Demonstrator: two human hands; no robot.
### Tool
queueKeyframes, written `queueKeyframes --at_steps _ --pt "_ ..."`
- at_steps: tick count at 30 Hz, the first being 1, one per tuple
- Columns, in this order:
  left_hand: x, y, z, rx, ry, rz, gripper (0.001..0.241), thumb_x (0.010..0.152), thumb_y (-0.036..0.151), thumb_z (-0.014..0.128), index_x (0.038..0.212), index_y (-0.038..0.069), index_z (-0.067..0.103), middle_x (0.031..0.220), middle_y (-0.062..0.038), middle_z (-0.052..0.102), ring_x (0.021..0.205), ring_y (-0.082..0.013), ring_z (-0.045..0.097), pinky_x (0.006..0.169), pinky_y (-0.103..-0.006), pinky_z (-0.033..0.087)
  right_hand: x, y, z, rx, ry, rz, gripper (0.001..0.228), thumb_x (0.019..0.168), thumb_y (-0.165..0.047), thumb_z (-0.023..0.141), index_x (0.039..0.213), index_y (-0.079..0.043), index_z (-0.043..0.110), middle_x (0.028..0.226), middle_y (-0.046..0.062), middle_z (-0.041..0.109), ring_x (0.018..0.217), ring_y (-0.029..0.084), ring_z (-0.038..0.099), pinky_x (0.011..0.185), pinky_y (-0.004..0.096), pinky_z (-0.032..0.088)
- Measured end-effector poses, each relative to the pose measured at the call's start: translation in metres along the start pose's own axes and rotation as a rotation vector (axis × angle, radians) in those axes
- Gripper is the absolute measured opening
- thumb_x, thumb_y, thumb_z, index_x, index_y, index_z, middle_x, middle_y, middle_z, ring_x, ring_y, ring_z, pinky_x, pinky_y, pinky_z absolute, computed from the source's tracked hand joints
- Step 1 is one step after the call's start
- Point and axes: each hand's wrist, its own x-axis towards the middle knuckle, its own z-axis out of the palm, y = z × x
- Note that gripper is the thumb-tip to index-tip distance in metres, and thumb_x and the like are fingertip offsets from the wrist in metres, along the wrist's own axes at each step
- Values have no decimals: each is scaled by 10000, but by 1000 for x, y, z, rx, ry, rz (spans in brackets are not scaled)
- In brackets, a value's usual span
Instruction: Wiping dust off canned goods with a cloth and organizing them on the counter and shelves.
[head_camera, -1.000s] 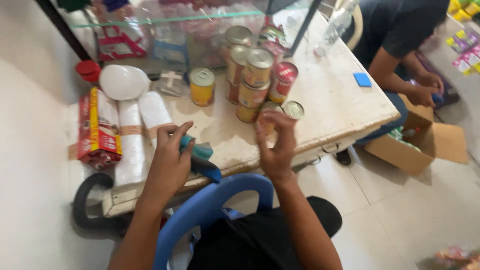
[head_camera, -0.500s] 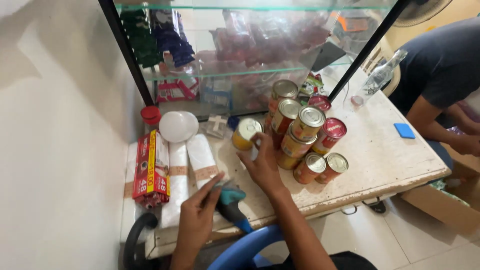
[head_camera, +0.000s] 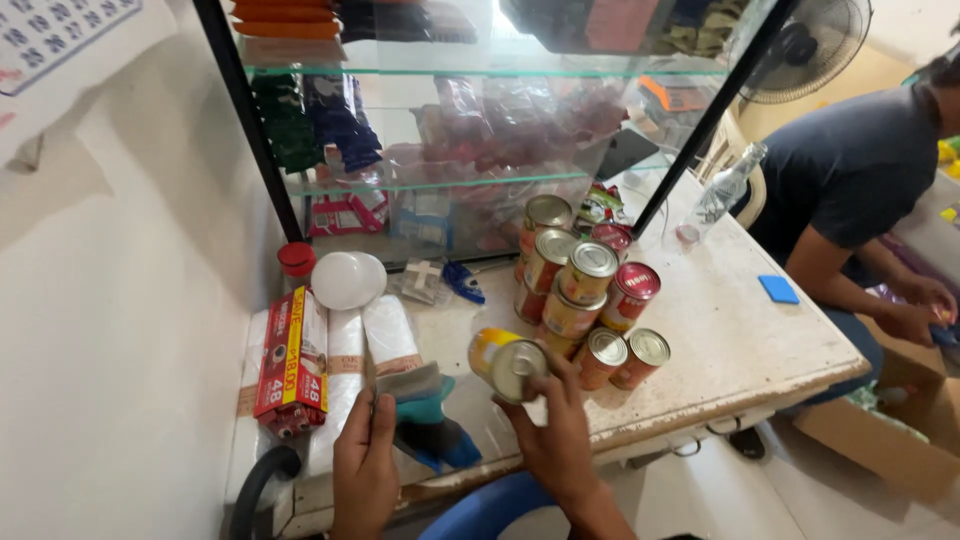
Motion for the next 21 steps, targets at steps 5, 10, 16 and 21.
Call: queueKeyframes --at_steps 5,10,16,21 --pt "-46 57 7 159 -468 225 430 977 166 572 1391 72 646 1192 -22 803 762 -91 656 721 -232 560 -56 -5 -68 92 222 -64 539 774 -38 830 1062 -130 383 1469 195 453 1356 426 578 1077 461 537" --pt "-79 86 55 152 -764 334 383 993 148 536 1347 50 644 1382 -108 718 1199 -224 724 1001 -323 535 -122 -21 -130 241 398 83 543 797 -130 808 1137 -168 387 1466 194 433 1386 466 555 1145 547 548" --pt "-146 61 165 -16 -1082 -49 400 1030 192 493 1385 69 630 1283 -21 727 955 -113 599 873 -258 480 -230 -14 -182 599 624 306 670 789 -104 863 1307 -154 441 1402 172 475 1265 320 570 1057 431 526" --pt "-237 75 252 -193 -1594 16 368 1052 102 471 1396 45 590 1337 -95 697 944 -126 658 786 -240 544 -298 -32 -232 189 1037 579 1067 659 -188 877 1549 -27 311 1487 136 470 1350 295 527 1180 403 430"
